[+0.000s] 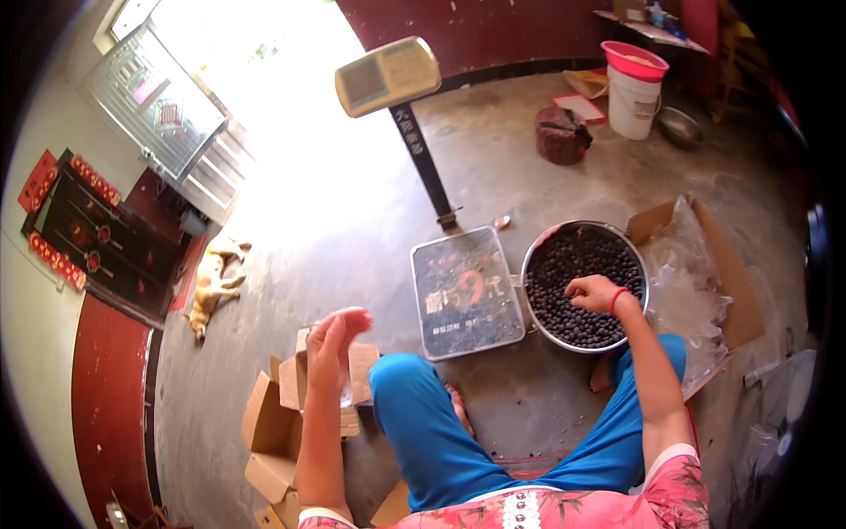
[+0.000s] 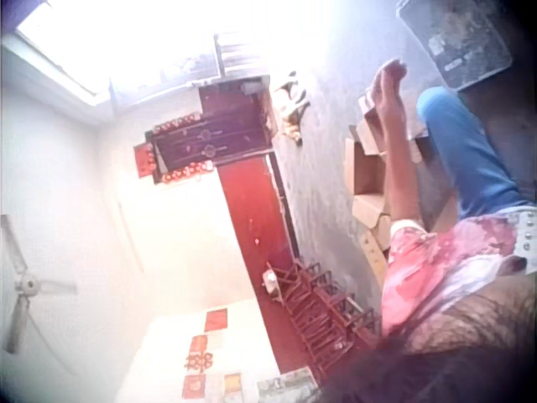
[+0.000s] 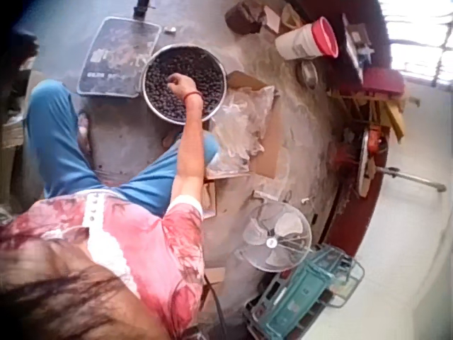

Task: The person fills small plastic bags with small dark round items from a large bowl by hand. They then tie the bags and place them on an electronic scale.

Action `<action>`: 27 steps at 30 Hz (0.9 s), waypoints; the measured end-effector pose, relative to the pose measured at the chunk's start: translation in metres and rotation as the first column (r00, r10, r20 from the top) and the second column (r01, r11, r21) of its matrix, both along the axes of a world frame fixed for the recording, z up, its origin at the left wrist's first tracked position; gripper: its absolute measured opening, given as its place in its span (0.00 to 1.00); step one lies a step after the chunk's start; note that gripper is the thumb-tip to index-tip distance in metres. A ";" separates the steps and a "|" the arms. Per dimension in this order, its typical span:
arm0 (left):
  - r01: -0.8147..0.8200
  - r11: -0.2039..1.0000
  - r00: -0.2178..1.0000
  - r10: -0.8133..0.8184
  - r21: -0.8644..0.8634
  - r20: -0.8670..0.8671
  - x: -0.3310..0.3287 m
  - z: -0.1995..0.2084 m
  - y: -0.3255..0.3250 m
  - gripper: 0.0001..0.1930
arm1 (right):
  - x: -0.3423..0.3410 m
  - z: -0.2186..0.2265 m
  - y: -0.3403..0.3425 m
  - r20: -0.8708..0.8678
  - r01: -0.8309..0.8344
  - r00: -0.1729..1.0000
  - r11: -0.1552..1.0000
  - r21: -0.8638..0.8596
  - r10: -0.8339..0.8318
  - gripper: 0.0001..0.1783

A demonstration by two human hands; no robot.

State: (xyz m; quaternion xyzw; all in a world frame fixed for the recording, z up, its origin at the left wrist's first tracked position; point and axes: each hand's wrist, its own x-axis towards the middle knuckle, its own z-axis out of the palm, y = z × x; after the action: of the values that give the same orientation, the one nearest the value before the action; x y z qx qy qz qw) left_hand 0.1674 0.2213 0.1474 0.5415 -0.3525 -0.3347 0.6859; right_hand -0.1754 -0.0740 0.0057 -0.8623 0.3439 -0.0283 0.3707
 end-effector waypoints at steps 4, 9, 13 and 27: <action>0.686 0.688 0.716 -0.582 -0.236 0.384 -0.117 0.085 -0.019 0.36 | -0.029 -0.011 -0.010 -0.047 0.045 0.998 0.998 -0.039 -0.047 0.13; 0.826 0.143 0.413 -0.812 -0.544 0.413 -0.222 0.152 0.004 0.38 | -0.048 -0.020 -0.007 -0.155 0.075 0.983 0.986 -0.148 -0.098 0.13; 0.706 -0.003 0.401 -0.823 -0.709 0.402 -0.266 0.162 0.020 0.42 | -0.054 -0.032 -0.003 -0.263 0.077 0.957 0.983 -0.169 -0.121 0.16; 0.203 -0.577 0.078 -0.796 -0.791 0.600 -0.307 0.185 0.048 0.57 | -0.078 -0.068 -0.026 -0.175 -0.062 0.985 0.951 -0.301 0.009 0.14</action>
State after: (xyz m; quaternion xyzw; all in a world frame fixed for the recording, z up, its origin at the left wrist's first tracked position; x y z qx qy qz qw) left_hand -0.1392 0.2689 0.3321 -0.5167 -0.5262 -0.4781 0.4770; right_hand -0.2535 -0.0999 -0.0626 -0.9145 0.3503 -0.0004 0.2023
